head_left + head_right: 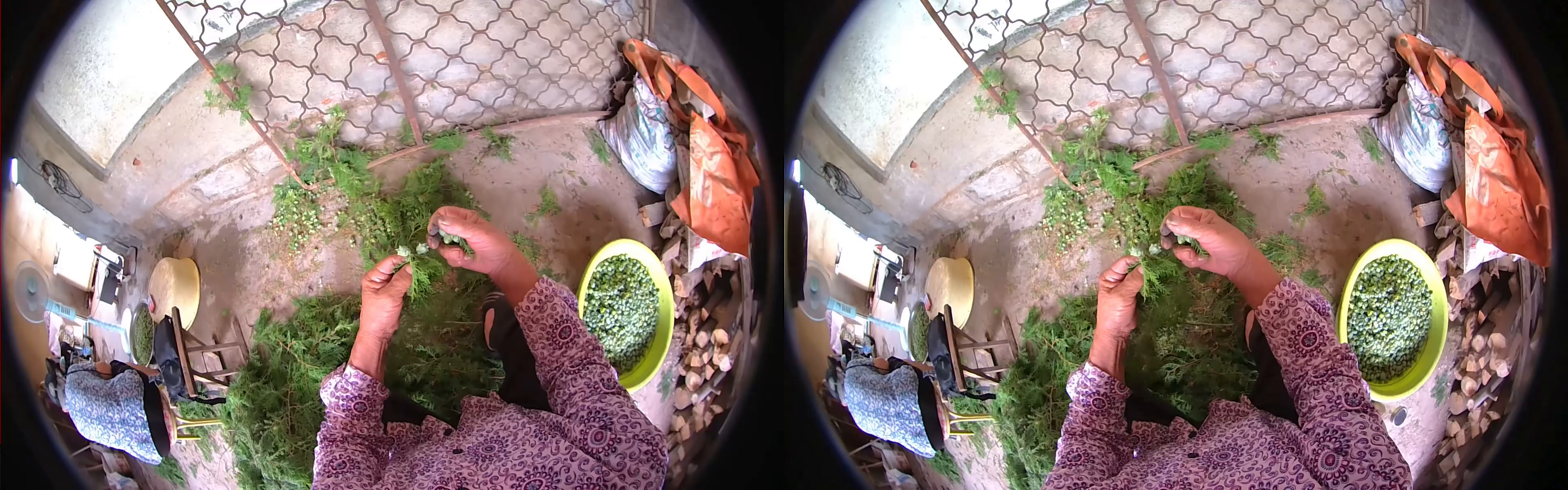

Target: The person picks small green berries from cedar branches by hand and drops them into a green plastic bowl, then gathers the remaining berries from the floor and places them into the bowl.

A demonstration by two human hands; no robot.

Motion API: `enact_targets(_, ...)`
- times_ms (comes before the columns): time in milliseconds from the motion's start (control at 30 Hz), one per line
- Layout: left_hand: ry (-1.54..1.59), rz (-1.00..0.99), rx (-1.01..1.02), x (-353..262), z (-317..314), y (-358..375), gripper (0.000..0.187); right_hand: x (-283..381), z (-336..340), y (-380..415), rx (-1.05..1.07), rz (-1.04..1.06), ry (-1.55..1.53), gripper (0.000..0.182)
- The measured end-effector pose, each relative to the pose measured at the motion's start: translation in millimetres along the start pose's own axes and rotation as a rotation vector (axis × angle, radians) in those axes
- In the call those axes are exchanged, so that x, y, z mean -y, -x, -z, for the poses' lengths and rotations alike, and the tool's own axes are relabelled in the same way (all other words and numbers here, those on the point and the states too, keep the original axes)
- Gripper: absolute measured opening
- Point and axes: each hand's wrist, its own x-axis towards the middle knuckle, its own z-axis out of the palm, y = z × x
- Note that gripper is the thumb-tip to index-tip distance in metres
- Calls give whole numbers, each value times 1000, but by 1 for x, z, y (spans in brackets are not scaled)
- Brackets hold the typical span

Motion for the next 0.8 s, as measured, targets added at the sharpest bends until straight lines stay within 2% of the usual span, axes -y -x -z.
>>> enact_targets(167,-33,16,14,-1,-1,1,15,-1,-9,0,-125,-53,242,15)
enact_targets(233,-19,21,16,-1,-1,0,15,2,-17,2,-162,-164,583,15)
enact_targets(300,-17,39,1,-2,-3,0,13,0,-16,2,-176,-192,552,14)
enact_targets(333,-17,41,0,-4,-4,1,13,-1,-14,2,-139,-214,405,13)
enact_targets(367,14,63,50,-9,-5,2,14,-3,-11,2,-103,-234,258,13)
enact_targets(400,46,86,100,-11,-6,2,15,-5,-10,2,-105,-234,258,13)
enact_targets(500,149,115,176,-11,1,5,19,-14,-8,3,-4,-172,233,13)
enact_targets(567,125,130,225,-8,5,3,19,-20,-8,1,177,-36,25,14)
enact_targets(633,102,145,275,-7,5,3,20,-18,-7,2,151,-24,46,14)
enact_targets(700,21,149,189,-11,0,4,18,-14,-8,3,122,-14,64,14)
enact_targets(767,-36,146,185,-17,-5,5,17,-4,-11,5,-35,-52,218,14)
enact_targets(800,-94,138,182,-19,-6,4,17,2,-10,6,-15,-139,229,17)
